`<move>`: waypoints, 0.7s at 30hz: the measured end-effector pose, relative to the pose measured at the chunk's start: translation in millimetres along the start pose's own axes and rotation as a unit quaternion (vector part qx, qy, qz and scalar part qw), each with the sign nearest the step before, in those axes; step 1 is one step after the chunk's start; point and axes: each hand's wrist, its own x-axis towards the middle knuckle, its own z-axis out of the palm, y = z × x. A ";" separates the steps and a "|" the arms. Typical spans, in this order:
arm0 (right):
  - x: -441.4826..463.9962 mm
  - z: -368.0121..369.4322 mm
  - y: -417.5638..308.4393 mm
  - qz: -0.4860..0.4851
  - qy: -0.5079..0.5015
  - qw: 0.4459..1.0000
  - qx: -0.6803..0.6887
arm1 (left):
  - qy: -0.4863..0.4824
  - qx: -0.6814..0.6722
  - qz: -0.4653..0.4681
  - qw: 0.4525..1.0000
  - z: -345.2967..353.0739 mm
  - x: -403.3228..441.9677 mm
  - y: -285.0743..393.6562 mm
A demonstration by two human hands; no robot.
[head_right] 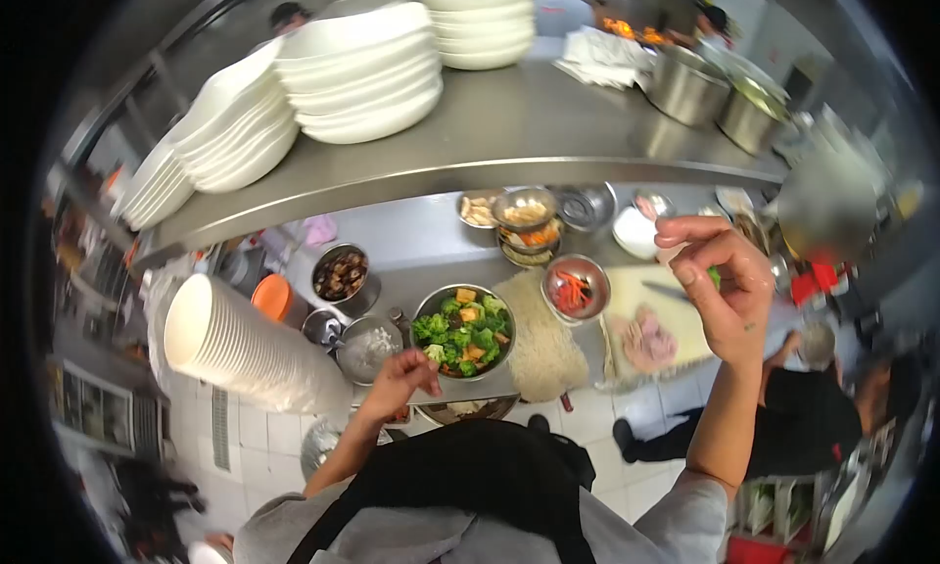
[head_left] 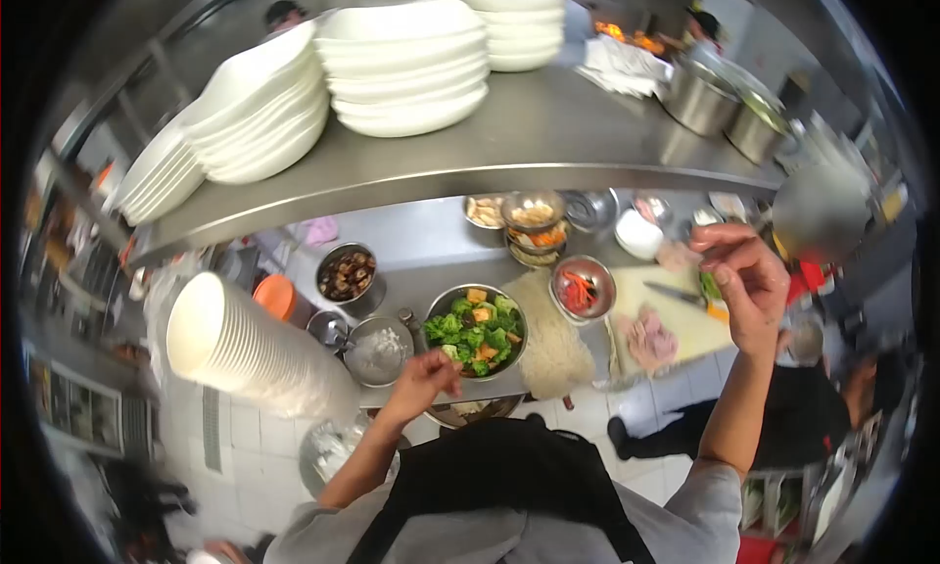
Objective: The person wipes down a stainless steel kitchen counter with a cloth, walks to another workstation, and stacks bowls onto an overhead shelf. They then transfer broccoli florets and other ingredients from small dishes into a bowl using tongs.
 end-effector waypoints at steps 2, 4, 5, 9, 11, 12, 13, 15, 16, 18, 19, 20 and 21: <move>35.8 12.4 -14.6 -0.042 -0.003 0.999 0.022 | 0.046 0.019 0.140 0.989 20.9 4.8 41.7; 70.5 31.3 -30.1 -0.008 0.036 0.998 0.055 | 0.135 0.055 0.255 0.956 49.0 1.4 96.1; 87.2 35.5 -29.4 -0.019 0.024 0.997 0.072 | 0.180 0.095 0.310 0.929 57.5 -2.9 119.9; 172.8 61.3 -21.4 -0.166 -0.073 0.979 -0.092 | 0.391 0.238 0.491 0.741 67.0 -17.0 216.9; 217.5 88.3 -5.6 -0.298 -0.072 0.940 -0.146 | 0.477 0.334 0.498 0.642 60.2 -22.0 263.4; 231.9 99.0 -5.3 -0.301 -0.076 0.941 -0.134 | 0.481 0.366 0.482 0.634 56.0 -23.5 285.0; 243.3 109.8 -6.4 -0.285 -0.145 0.938 -0.134 | 0.484 0.396 0.465 0.627 49.4 -23.4 305.0; 249.4 117.6 -11.4 -0.268 -0.222 0.929 -0.128 | 0.494 0.491 0.375 0.612 31.6 -13.8 337.2; 253.2 113.3 -17.7 -0.263 -0.244 0.914 -0.187 | 0.467 0.514 0.366 0.620 42.0 -19.1 349.6; 258.7 113.4 -13.2 -0.292 -0.236 0.893 -0.247 | 0.439 0.536 0.352 0.630 42.4 -17.9 365.3; 265.3 114.5 -1.9 -0.289 -0.241 0.893 -0.244 | 0.400 0.585 0.360 0.606 31.1 -10.4 373.4; 272.2 117.3 12.4 -0.177 -0.244 0.934 -0.192 | 0.358 0.631 0.367 0.583 20.2 -3.8 376.1; 272.5 122.6 21.0 -0.060 -0.244 0.958 -0.137 | 0.358 0.629 0.359 0.590 19.0 -3.9 379.3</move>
